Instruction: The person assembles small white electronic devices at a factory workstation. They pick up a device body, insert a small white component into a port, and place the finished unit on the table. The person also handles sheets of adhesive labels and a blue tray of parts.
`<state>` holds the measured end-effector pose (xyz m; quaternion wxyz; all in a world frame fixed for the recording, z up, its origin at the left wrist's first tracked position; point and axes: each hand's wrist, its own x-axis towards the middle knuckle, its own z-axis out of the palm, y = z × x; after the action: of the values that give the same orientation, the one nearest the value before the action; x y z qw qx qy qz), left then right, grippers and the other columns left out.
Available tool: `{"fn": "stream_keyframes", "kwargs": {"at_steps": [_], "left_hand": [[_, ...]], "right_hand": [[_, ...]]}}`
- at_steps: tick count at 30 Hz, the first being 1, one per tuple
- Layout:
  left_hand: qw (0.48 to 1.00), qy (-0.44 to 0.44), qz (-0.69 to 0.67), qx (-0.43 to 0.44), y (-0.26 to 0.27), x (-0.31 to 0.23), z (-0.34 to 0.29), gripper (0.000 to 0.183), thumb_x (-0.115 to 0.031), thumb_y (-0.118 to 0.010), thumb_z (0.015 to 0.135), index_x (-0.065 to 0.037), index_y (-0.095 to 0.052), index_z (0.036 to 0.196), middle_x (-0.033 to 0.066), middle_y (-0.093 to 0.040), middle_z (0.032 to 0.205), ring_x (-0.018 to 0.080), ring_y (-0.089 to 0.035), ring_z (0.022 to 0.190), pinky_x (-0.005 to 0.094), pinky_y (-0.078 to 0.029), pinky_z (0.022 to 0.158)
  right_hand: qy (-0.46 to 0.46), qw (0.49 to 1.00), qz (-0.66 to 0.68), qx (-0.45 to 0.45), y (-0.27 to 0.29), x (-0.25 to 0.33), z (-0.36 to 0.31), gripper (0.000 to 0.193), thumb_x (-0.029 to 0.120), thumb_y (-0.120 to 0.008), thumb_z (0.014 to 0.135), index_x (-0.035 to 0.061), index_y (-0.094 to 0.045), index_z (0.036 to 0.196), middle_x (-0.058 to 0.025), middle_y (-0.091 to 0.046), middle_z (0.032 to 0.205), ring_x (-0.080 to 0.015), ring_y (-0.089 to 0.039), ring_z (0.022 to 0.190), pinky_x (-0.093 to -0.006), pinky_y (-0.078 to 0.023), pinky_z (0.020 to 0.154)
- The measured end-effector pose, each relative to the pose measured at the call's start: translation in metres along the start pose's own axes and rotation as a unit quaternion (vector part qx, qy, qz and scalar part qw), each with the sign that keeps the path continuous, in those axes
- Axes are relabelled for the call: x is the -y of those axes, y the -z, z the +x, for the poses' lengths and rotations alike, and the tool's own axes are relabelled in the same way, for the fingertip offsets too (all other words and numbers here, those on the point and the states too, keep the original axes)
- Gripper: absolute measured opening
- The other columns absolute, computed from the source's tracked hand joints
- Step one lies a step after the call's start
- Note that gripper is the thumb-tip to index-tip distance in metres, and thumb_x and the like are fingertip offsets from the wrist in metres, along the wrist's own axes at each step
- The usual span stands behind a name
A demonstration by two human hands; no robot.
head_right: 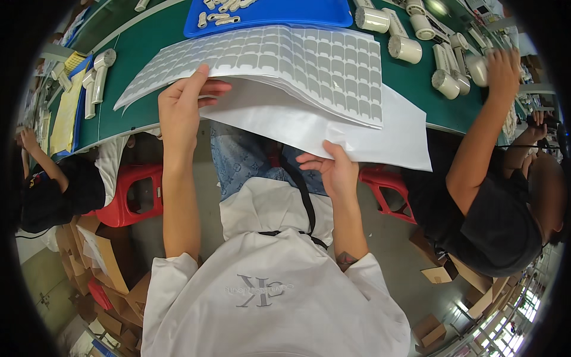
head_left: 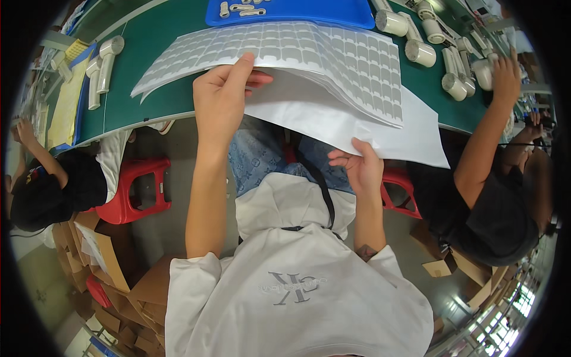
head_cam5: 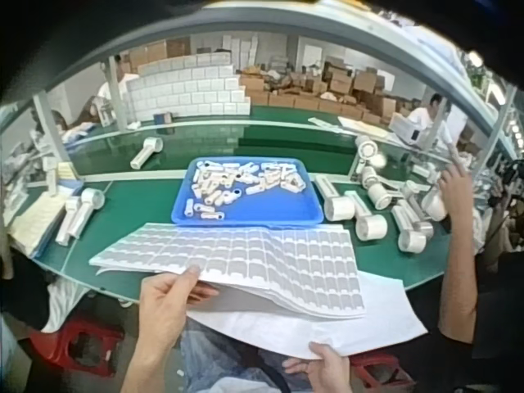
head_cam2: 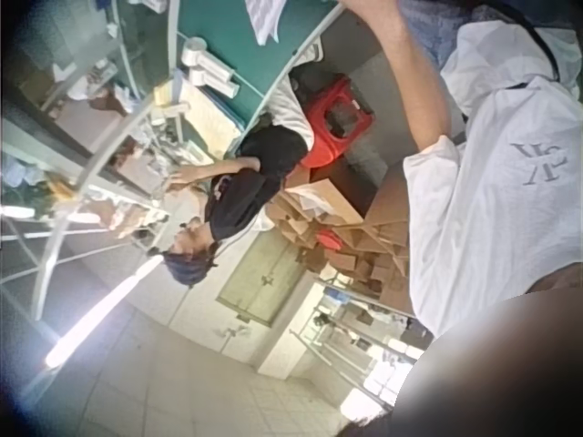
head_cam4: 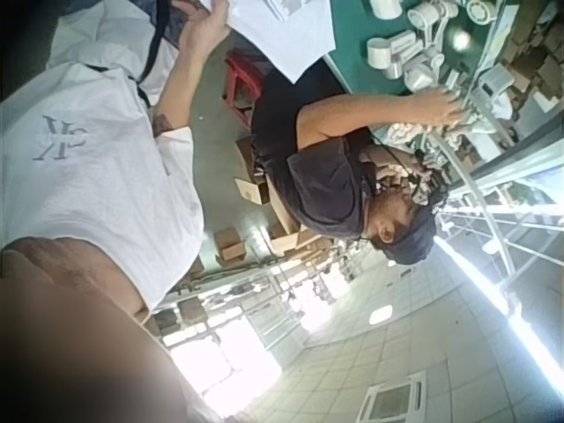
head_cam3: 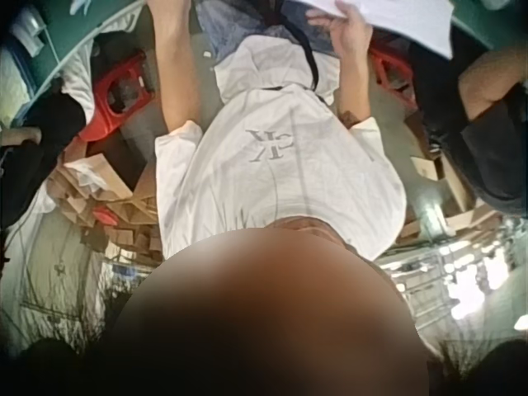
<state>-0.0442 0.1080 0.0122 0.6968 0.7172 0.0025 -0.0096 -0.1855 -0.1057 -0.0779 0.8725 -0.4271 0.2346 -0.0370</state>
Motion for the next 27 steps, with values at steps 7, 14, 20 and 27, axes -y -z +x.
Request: {"fn": "stream_keyframes", "kwargs": {"at_steps": [7, 14, 20, 27], "left_hand": [[0.999, 0.032, -0.042, -0.001, -0.001, 0.009, -0.007, 0.039, -0.033, -0.061, 0.094, 0.005, -0.068, 0.086, 0.0180, -0.071, 0.081, 0.0180, -0.067, 0.067, 0.0275, -0.052, 0.056], [0.987, 0.120, -0.109, 0.009, -0.028, 0.033, -0.026, 0.060, -0.048, -0.055, 0.095, 0.011, -0.064, 0.091, 0.0214, -0.068, 0.079, 0.0200, -0.066, 0.056, 0.0267, -0.052, 0.045], [0.984, 0.107, -0.139, -0.008, -0.047, 0.043, -0.030, 0.042, -0.032, -0.058, 0.097, 0.010, -0.062, 0.092, 0.0177, -0.067, 0.081, 0.0218, -0.068, 0.060, 0.0273, -0.053, 0.045], [0.976, 0.063, -0.196, -0.070, -0.059, 0.035, -0.032, 0.030, -0.020, -0.058, 0.096, 0.009, -0.062, 0.094, 0.0169, -0.068, 0.079, 0.0225, -0.069, 0.060, 0.0275, -0.055, 0.049]], "right_hand": [[-0.042, 0.992, -0.017, 0.120, -0.006, -0.020, 0.008, 0.034, 0.014, -0.047, 0.094, -0.0158, -0.055, 0.108, -0.0259, -0.066, 0.090, -0.0357, -0.069, 0.072, -0.0377, -0.059, 0.058], [-0.116, 0.973, -0.079, 0.185, 0.021, -0.019, -0.007, 0.036, 0.017, -0.046, 0.094, -0.0135, -0.056, 0.111, -0.0245, -0.068, 0.090, -0.0345, -0.069, 0.074, -0.0384, -0.057, 0.060], [-0.115, 0.974, -0.094, 0.169, 0.001, -0.018, 0.011, 0.035, 0.017, -0.047, 0.095, -0.0130, -0.058, 0.109, -0.0242, -0.068, 0.090, -0.0343, -0.069, 0.074, -0.0370, -0.056, 0.057], [-0.153, 0.960, -0.062, 0.228, -0.004, -0.011, 0.035, 0.035, 0.016, -0.046, 0.093, -0.0137, -0.059, 0.106, -0.0279, -0.067, 0.091, -0.0316, -0.068, 0.069, -0.0370, -0.056, 0.055]]}}
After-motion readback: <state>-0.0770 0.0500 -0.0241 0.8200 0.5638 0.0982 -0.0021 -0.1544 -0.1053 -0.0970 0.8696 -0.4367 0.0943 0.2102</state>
